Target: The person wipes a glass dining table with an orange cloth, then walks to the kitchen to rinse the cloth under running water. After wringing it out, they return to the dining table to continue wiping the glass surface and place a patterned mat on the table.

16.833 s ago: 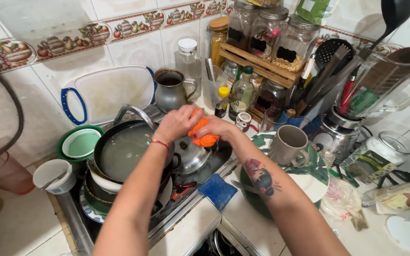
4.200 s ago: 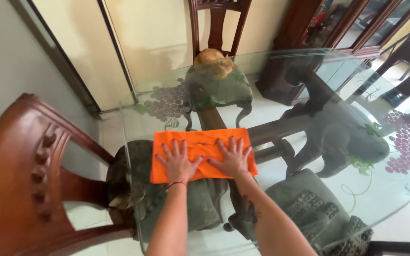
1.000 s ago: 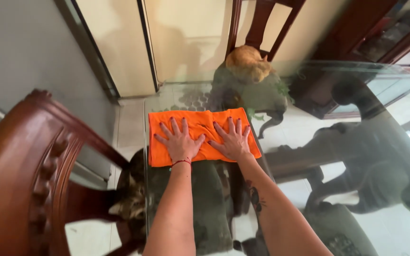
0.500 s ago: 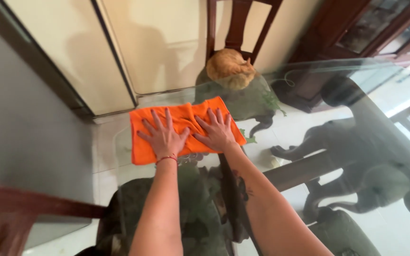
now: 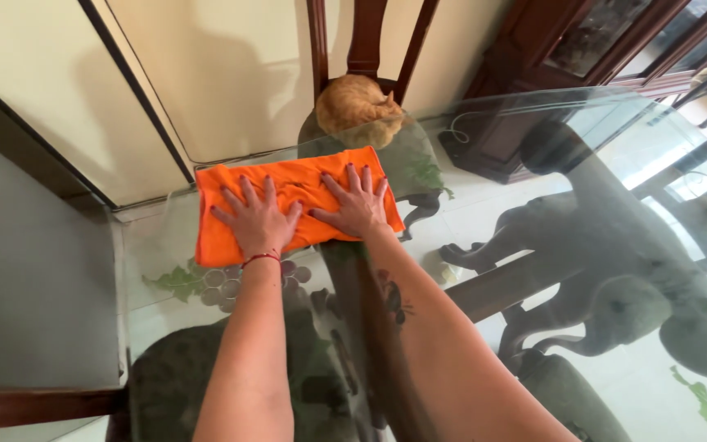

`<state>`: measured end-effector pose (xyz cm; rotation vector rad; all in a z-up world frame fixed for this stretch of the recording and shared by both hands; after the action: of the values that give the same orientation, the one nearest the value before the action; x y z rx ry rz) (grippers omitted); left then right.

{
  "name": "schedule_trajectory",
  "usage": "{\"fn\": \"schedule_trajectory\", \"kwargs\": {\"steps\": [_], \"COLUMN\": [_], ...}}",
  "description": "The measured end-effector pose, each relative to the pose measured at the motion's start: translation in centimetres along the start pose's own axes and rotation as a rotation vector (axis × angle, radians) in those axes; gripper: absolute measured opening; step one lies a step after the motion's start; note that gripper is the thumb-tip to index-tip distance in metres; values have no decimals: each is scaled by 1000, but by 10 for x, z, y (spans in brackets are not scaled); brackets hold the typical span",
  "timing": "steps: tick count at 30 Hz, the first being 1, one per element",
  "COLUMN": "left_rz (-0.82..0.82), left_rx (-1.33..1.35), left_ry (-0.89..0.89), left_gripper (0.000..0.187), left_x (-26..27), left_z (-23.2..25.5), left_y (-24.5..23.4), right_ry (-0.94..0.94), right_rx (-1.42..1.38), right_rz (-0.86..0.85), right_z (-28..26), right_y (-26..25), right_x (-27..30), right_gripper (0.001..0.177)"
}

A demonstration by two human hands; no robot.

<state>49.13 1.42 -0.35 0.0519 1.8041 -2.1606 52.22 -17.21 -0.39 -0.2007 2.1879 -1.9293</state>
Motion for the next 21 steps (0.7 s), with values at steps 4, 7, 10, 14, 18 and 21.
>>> {"fn": "schedule_trajectory", "kwargs": {"steps": [4, 7, 10, 14, 18, 21], "left_rz": [-36, -45, -47, -60, -77, -65], "left_rx": [0, 11, 11, 20, 28, 36], "left_ry": [39, 70, 108, 164, 220, 283], "left_gripper": [84, 86, 86, 88, 88, 88], "left_x": [15, 28, 46, 74, 113, 148], "left_z": [40, 70, 102, 151, 206, 249], "left_y": [3, 8, 12, 17, 19, 21], "right_ry": [28, 57, 101, 151, 214, 266], "right_rx": [10, 34, 39, 32, 15, 27], "right_rz": [20, 21, 6, 3, 15, 21], "right_z": [41, 70, 101, 148, 199, 238], "right_y": [1, -3, -7, -11, -20, -26], "right_x": [17, 35, 59, 99, 151, 199], "right_gripper": [89, 90, 91, 91, 91, 91]}}
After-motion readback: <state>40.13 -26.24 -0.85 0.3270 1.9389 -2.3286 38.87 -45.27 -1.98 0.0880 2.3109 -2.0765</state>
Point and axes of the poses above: each hand's wrist, its own x-axis away from the middle knuckle, its own y-axis out of the palm, z = x × y, the point moved 8 cm from there along -x, towards the middle knuckle, and after that the axes turned 3 degrees about x, right-handed, at the moved point
